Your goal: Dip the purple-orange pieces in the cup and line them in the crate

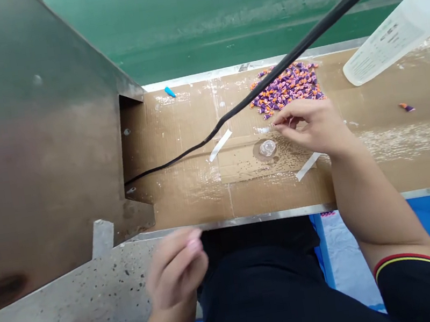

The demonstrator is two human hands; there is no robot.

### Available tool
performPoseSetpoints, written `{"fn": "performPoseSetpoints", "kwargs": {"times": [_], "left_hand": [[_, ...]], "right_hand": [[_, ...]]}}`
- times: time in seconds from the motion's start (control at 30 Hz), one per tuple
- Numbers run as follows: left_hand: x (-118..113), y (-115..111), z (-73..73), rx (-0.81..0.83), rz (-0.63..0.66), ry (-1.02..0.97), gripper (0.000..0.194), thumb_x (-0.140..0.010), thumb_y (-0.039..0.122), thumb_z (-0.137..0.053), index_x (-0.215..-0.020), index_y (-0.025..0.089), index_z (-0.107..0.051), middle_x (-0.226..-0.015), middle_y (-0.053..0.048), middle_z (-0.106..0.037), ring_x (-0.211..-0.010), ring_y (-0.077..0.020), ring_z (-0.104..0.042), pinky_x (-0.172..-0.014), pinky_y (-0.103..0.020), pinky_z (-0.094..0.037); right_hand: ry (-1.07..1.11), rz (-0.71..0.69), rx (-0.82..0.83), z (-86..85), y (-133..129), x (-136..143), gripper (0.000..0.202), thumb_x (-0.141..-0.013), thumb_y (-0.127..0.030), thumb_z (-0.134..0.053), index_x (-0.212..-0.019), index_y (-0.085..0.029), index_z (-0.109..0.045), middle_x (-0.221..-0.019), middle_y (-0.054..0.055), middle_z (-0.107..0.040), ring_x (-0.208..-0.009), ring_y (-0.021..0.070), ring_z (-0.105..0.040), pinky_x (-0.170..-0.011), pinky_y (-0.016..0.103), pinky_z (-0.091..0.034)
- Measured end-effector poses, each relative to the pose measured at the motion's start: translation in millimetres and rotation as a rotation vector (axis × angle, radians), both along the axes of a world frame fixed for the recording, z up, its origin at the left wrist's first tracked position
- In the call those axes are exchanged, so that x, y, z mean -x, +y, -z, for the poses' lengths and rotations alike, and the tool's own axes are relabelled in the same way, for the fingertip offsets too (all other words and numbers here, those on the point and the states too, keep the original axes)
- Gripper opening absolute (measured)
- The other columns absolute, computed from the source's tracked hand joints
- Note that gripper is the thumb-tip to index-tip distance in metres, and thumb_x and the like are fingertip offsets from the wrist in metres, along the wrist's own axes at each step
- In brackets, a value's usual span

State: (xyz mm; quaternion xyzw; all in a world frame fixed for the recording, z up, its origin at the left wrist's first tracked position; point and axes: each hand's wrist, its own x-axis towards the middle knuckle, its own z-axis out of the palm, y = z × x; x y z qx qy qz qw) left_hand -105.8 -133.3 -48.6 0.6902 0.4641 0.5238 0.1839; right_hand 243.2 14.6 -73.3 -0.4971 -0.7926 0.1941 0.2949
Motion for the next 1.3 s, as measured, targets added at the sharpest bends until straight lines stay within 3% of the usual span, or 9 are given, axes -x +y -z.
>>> {"fn": "performPoseSetpoints", "kwargs": {"times": [0.07,0.17,0.23,0.37,0.53,0.73,0.9,1.1,1.3], "left_hand": [[-23,17,9.2,-0.196,0.172,0.130,0.024,-0.091,0.013,-0.078,-0.109,0.028,-0.079,-0.096,-0.002,-0.081,-0.074,-0.0176,-0.077,-0.064,-0.030,-0.068],[-62,59,13.3,-0.175,0.360,0.057,0.035,-0.090,0.007,-0.079,-0.118,0.029,-0.079,-0.101,-0.003,-0.084,-0.082,-0.0177,-0.081,-0.075,-0.028,-0.070],[-85,86,14.8,-0.102,0.410,-0.055,0.025,-0.094,0.012,-0.078,-0.112,0.029,-0.082,-0.099,-0.002,-0.084,-0.084,-0.0167,-0.081,-0.080,-0.027,-0.069],[-110,116,29.6,0.284,0.377,-0.312,0.008,-0.097,0.025,-0.078,-0.101,0.023,-0.084,-0.099,-0.006,-0.085,-0.090,-0.0182,-0.081,-0.088,-0.032,-0.069],[-110,118,49.2,0.514,0.276,-0.554,0.016,-0.087,0.030,-0.088,-0.098,0.020,-0.085,-0.097,-0.008,-0.083,-0.089,-0.0184,-0.080,-0.089,-0.033,-0.069],[-102,123,52.0,0.801,0.283,-0.768,0.038,-0.080,0.049,-0.095,-0.098,0.018,-0.083,-0.091,-0.008,-0.081,-0.080,-0.0172,-0.077,-0.080,-0.032,-0.068],[-100,126,52.5,0.995,0.300,-0.930,0.036,-0.078,0.045,-0.096,-0.093,0.017,-0.078,-0.086,-0.006,-0.080,-0.075,-0.0131,-0.076,-0.074,-0.025,-0.065],[-102,122,48.6,0.959,0.311,-0.946,0.044,-0.075,0.051,-0.098,-0.095,0.018,-0.078,-0.089,-0.006,-0.082,-0.077,-0.0149,-0.078,-0.078,-0.027,-0.068],[-105,117,42.9,0.674,0.322,-0.753,0.031,-0.089,0.051,-0.089,-0.096,0.022,-0.084,-0.102,-0.007,-0.084,-0.086,-0.0150,-0.077,-0.081,-0.027,-0.065]], "right_hand": [[-0.032,-0.066,0.012,-9.2,-6,1,0.014,-0.097,-0.030,-0.064,-0.098,-0.026,-0.078,-0.092,0.001,-0.080,-0.073,0.0178,-0.071,-0.072,0.035,-0.062],[-0.098,-0.130,-0.003,-16.4,-13,2,0.015,-0.099,-0.029,-0.064,-0.099,-0.027,-0.079,-0.092,0.002,-0.081,-0.074,0.0178,-0.072,-0.073,0.034,-0.062],[-0.121,-0.177,-0.029,-16.8,-16,3,0.016,-0.100,-0.029,-0.063,-0.097,-0.027,-0.079,-0.093,0.003,-0.081,-0.078,0.0185,-0.074,-0.073,0.033,-0.061],[-0.148,-0.214,-0.041,-12.8,-16,3,0.019,-0.103,-0.028,-0.063,-0.098,-0.027,-0.080,-0.097,0.005,-0.081,-0.084,0.0200,-0.075,-0.076,0.034,-0.062],[-0.181,-0.229,-0.014,-10.4,-16,5,0.017,-0.104,-0.028,-0.063,-0.101,-0.028,-0.080,-0.101,0.005,-0.081,-0.089,0.0217,-0.075,-0.080,0.037,-0.062],[-0.184,-0.208,-0.012,-10.2,-18,9,0.016,-0.104,-0.026,-0.064,-0.097,-0.028,-0.078,-0.097,0.006,-0.080,-0.091,0.0243,-0.075,-0.082,0.040,-0.063],[-0.069,-0.113,-0.042,-12.9,-22,17,0.012,-0.102,-0.028,-0.068,-0.099,-0.028,-0.079,-0.095,0.005,-0.080,-0.084,0.0225,-0.075,-0.077,0.038,-0.064],[0.316,0.086,0.054,-10.2,-35,45,0.013,-0.105,-0.039,-0.069,-0.104,-0.030,-0.079,-0.098,0.005,-0.081,-0.082,0.0214,-0.077,-0.070,0.037,-0.068],[0.633,0.121,0.188,-2.7,-43,59,0.021,-0.103,-0.047,-0.075,-0.107,-0.026,-0.075,-0.094,0.001,-0.077,-0.075,0.0162,-0.080,-0.069,0.030,-0.072]]}}
